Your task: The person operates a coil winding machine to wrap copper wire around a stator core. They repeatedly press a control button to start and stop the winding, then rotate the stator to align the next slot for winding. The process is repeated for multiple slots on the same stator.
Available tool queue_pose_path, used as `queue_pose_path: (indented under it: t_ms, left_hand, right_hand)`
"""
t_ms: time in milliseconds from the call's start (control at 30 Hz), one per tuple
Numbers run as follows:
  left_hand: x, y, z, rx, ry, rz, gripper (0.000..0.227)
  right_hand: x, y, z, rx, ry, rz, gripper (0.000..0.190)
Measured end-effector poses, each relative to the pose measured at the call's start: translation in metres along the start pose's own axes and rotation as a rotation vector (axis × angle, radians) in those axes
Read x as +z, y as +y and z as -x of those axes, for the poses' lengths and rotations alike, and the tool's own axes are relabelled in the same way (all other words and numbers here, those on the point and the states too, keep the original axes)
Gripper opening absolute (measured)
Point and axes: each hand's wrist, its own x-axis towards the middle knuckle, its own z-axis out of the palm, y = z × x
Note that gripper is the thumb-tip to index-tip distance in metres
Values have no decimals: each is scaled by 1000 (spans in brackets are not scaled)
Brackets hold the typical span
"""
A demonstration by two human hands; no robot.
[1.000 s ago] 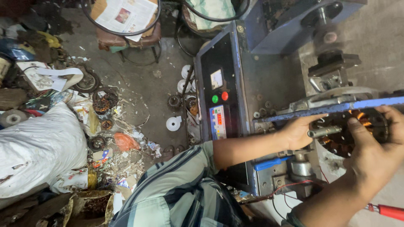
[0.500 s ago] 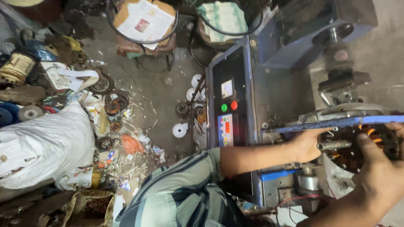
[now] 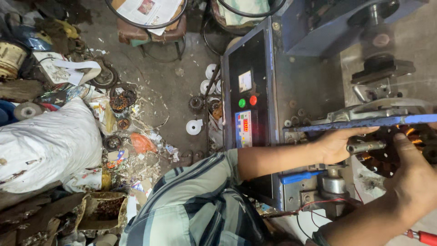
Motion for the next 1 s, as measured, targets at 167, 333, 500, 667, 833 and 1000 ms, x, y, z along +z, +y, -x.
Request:
queue_pose_path:
  t_ms: [167,333,500,667,833,1000]
  left_hand:
    - [3,4,2,-7,15,16,27]
    - [9,7,4,-23,-20,38,27]
    - [10,8,4,-26,-17,65,26]
    - [5,6,4,-45,-26,63,28]
    - [13,10,6,2,-26,30,27]
    - [23,14,11,-25,14,-1,26]
  right_hand:
    - [7,-9,4,-67,2,1,39]
    - [4,-5,2,-164,-6,59,37]
    - [2,-3,2,-170,-34,7,36]
    - [2,-4,1,-178,-31,-2,37]
    - [4,-8,1,-188,-31,18,42]
    - [6,-11,3,-221,-8,89,40]
